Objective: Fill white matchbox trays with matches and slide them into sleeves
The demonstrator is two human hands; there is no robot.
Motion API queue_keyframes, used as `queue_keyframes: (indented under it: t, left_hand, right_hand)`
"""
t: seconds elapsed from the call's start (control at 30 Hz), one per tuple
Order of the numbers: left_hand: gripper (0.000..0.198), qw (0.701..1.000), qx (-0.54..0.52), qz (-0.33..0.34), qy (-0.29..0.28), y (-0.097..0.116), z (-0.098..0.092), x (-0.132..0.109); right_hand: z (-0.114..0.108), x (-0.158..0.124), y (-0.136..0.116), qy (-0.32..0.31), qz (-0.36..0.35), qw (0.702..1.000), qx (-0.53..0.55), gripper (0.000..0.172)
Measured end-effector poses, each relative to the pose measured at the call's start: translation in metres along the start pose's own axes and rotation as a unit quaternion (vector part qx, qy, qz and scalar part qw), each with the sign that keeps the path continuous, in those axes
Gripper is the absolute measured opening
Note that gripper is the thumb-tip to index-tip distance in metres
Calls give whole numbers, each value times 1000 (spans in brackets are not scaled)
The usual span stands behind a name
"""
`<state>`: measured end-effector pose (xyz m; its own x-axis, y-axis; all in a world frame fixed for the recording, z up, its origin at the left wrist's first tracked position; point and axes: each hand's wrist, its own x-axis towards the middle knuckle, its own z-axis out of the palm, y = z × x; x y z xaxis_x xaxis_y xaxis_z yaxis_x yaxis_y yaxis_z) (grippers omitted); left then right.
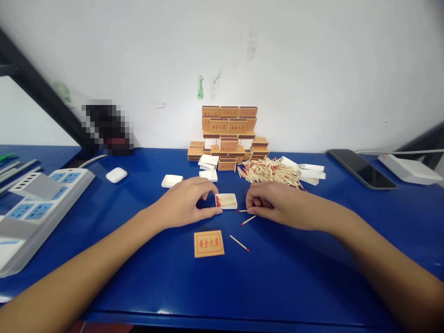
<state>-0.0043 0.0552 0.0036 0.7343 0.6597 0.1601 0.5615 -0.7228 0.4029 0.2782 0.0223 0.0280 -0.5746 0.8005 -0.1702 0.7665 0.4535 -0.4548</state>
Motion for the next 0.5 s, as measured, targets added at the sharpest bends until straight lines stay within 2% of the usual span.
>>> queue_keyframes:
  t: [0.2, 0.5]
  left_hand:
    - [30, 1000, 8, 4, 6, -3, 0, 0]
    - [31, 1000, 12, -1, 5, -2, -1, 0]
  right_hand:
    - [4, -4, -4, -4, -36, 999, 17, 18]
    - [0, -8, -7, -42, -1, 998, 51, 18]
